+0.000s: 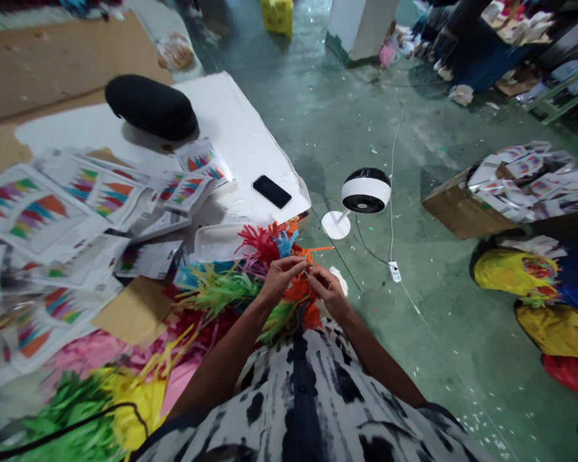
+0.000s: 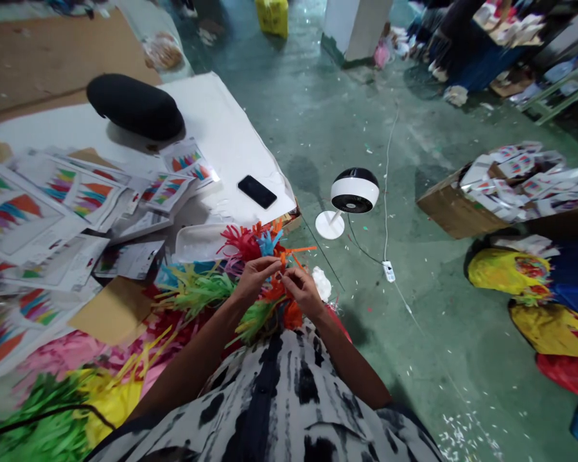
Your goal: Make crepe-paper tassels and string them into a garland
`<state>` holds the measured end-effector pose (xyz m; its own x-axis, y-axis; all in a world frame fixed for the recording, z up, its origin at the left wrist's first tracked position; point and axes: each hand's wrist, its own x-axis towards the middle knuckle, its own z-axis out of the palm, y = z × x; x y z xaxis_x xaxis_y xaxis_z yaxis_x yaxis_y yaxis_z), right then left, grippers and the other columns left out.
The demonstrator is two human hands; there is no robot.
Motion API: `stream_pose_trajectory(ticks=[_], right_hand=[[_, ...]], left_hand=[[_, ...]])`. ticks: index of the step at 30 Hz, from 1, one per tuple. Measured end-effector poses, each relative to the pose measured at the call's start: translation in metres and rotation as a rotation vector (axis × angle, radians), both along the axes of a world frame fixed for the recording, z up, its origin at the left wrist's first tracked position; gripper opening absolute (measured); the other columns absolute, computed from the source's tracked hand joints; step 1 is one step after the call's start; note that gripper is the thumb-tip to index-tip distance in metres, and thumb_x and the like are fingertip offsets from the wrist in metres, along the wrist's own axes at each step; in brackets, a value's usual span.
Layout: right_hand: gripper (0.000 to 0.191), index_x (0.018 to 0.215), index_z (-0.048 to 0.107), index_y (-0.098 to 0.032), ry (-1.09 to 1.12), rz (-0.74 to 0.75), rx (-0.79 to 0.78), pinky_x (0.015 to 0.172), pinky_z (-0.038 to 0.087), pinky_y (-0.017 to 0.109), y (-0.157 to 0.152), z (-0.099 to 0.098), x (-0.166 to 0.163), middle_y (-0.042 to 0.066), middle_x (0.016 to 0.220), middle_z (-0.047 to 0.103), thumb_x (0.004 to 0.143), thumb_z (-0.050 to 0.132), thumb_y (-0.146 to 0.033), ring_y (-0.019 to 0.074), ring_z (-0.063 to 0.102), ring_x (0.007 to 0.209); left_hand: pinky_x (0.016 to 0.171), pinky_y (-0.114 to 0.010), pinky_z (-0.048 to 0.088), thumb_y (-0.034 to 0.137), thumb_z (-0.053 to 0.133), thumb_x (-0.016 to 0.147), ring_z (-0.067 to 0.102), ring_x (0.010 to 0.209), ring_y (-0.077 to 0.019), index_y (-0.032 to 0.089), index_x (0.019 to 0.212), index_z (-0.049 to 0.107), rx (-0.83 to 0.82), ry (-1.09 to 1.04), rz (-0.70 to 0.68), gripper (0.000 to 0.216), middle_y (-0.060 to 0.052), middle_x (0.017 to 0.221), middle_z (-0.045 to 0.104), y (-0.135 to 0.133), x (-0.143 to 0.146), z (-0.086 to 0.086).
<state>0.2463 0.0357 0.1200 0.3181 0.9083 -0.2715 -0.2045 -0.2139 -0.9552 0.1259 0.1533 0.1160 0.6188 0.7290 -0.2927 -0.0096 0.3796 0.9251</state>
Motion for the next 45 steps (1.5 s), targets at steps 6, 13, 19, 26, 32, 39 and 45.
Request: stream_pose_trajectory(ticks=[6,13,19,26,32,39,45], right_hand=[[0.033,0.093,0.067,-0.024,0.069,0.026,-0.016,0.053,0.034,0.026,-0.004,-0.005,-0.001,-0.003,0.068,0.051,0.092,0.067,-0.057,0.0135,0.043,0.059],[0.031,0.092,0.065,-0.024,0.104,0.054,-0.026,0.053,0.034,0.026,-0.004,-0.008,-0.001,-0.002,0.070,0.053,0.093,0.068,-0.055,0.0132,0.043,0.059],[0.035,0.084,0.059,-0.023,0.071,0.061,-0.027,0.054,0.032,0.026,-0.002,-0.015,-0.003,-0.004,0.068,0.048,0.088,0.072,-0.056,0.0115,0.039,0.058],[0.032,0.086,0.062,-0.023,0.008,0.063,-0.019,0.058,0.036,0.027,-0.001,-0.019,-0.005,-0.002,0.074,0.051,0.089,0.071,-0.054,0.0134,0.043,0.064],[0.031,0.086,0.060,-0.023,0.021,0.065,-0.007,0.058,0.034,0.027,0.003,-0.012,-0.005,-0.004,0.072,0.049,0.091,0.070,-0.052,0.0124,0.041,0.062],[0.037,0.086,0.060,-0.024,0.047,0.077,-0.021,0.055,0.034,0.027,0.004,-0.007,-0.007,-0.004,0.069,0.048,0.088,0.071,-0.059,0.0121,0.040,0.058],[0.037,0.085,0.057,-0.024,-0.001,0.064,-0.051,0.051,0.034,0.027,0.003,-0.008,-0.004,-0.005,0.061,0.050,0.093,0.064,-0.060,0.0119,0.040,0.051]], left_hand=[[0.068,-0.027,0.050,0.048,0.083,0.079,0.061,0.065,-0.0133,0.015,0.082,0.080,-0.143,-0.024,-0.052,0.033,-0.003,0.069,0.070,0.000,-0.006,-0.002],[0.066,-0.026,0.051,0.047,0.082,0.075,0.063,0.062,-0.0128,0.016,0.086,0.075,-0.206,-0.012,-0.044,0.034,-0.001,0.071,0.071,0.000,-0.009,-0.006],[0.060,-0.023,0.046,0.031,0.082,0.068,0.056,0.058,-0.0107,0.017,0.079,0.069,-0.132,0.046,-0.044,0.021,0.003,0.066,0.065,0.000,-0.006,0.000],[0.063,-0.023,0.044,0.023,0.077,0.067,0.055,0.065,-0.0108,0.018,0.081,0.065,-0.081,0.058,0.016,0.019,0.003,0.074,0.063,-0.002,-0.001,-0.006],[0.064,-0.025,0.047,0.022,0.069,0.068,0.056,0.064,-0.0111,0.018,0.086,0.064,-0.158,-0.012,0.058,0.018,0.003,0.074,0.063,-0.004,-0.002,-0.006],[0.063,-0.023,0.047,0.030,0.074,0.074,0.056,0.062,-0.0094,0.020,0.082,0.058,-0.244,-0.063,0.053,0.021,0.004,0.074,0.062,-0.008,-0.007,-0.010],[0.081,-0.028,0.053,0.041,0.083,0.074,0.066,0.084,-0.0160,0.017,0.088,0.066,-0.222,-0.096,-0.042,0.032,-0.004,0.093,0.071,-0.012,-0.011,-0.015]])
